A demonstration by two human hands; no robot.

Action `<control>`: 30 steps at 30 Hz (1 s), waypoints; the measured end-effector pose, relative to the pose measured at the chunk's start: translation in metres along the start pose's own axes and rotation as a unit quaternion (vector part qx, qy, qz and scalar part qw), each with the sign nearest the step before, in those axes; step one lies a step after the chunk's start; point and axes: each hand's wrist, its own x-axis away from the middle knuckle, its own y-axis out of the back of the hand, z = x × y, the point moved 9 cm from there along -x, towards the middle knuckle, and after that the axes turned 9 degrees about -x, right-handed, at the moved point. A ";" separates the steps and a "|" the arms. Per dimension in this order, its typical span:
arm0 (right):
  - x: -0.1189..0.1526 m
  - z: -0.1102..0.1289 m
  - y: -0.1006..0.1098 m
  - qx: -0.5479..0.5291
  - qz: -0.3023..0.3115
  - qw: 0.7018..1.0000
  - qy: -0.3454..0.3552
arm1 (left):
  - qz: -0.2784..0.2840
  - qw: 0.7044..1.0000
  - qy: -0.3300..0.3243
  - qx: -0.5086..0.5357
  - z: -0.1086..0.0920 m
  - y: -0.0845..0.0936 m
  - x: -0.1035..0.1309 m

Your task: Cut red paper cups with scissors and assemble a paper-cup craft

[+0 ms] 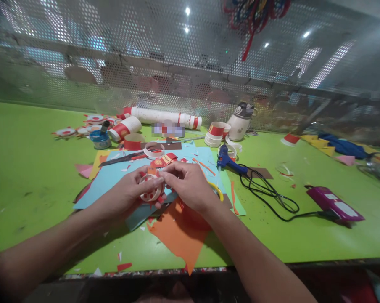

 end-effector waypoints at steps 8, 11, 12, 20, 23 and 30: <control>0.005 0.005 -0.004 0.091 -0.012 0.995 0.030 | -0.034 0.996 0.016 0.085 -0.004 0.015 -0.008; 0.008 0.005 -0.014 0.188 0.023 0.981 0.033 | -0.038 0.996 0.007 0.082 -0.006 0.015 -0.008; 0.009 0.005 -0.017 0.209 0.037 0.976 0.036 | -0.034 0.996 0.004 0.080 -0.007 0.015 -0.008; 0.009 -0.006 -0.025 0.135 0.093 0.986 0.002 | -0.037 0.997 -0.014 0.072 -0.008 0.017 -0.008; 0.008 -0.010 -0.024 0.120 0.069 0.990 -0.008 | -0.047 0.997 -0.013 0.062 -0.006 0.019 -0.008; 0.006 -0.008 -0.021 0.159 -0.003 0.987 -0.006 | -0.086 0.993 -0.031 0.080 -0.009 0.022 -0.007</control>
